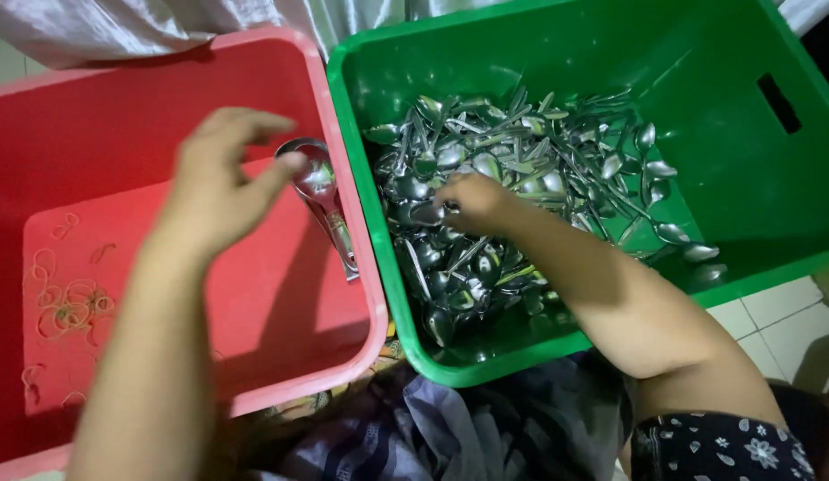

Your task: Bundling metal spoons together using rubber bands

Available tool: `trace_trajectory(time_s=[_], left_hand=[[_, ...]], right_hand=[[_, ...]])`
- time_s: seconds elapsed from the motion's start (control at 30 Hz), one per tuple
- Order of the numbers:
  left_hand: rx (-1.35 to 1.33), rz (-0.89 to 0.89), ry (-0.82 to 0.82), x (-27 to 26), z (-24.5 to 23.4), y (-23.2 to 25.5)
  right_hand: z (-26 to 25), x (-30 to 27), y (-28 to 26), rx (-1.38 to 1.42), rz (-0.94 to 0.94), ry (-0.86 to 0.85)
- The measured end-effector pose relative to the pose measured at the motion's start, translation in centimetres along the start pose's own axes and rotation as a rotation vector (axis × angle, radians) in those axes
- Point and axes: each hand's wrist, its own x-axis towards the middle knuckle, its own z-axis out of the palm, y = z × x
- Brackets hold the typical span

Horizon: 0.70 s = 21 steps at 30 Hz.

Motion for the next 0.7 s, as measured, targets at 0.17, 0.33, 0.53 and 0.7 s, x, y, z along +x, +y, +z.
trace_trajectory(time_s=[0.17,0.33,0.53,0.7], left_hand=[[-0.392,0.052,0.04,1.2,6.7,0.5],[-0.087,0.017,0.001,0.1,5.5,-4.1],[-0.04,-0.028,0.019,-0.2,4.9,-4.4],[-0.014,0.048,-0.177,-0.5,6.1,-0.7]], right_hand=[[4.6,2.7,3.0,-0.167,-0.195,0.137],[5.7,3.4,5.4,-0.216,-0.283,0.161],[4.4,3.4,5.0,-0.32,-0.277,0.097],[3.7,3.4,5.5,-0.267,-0.284,0.14]])
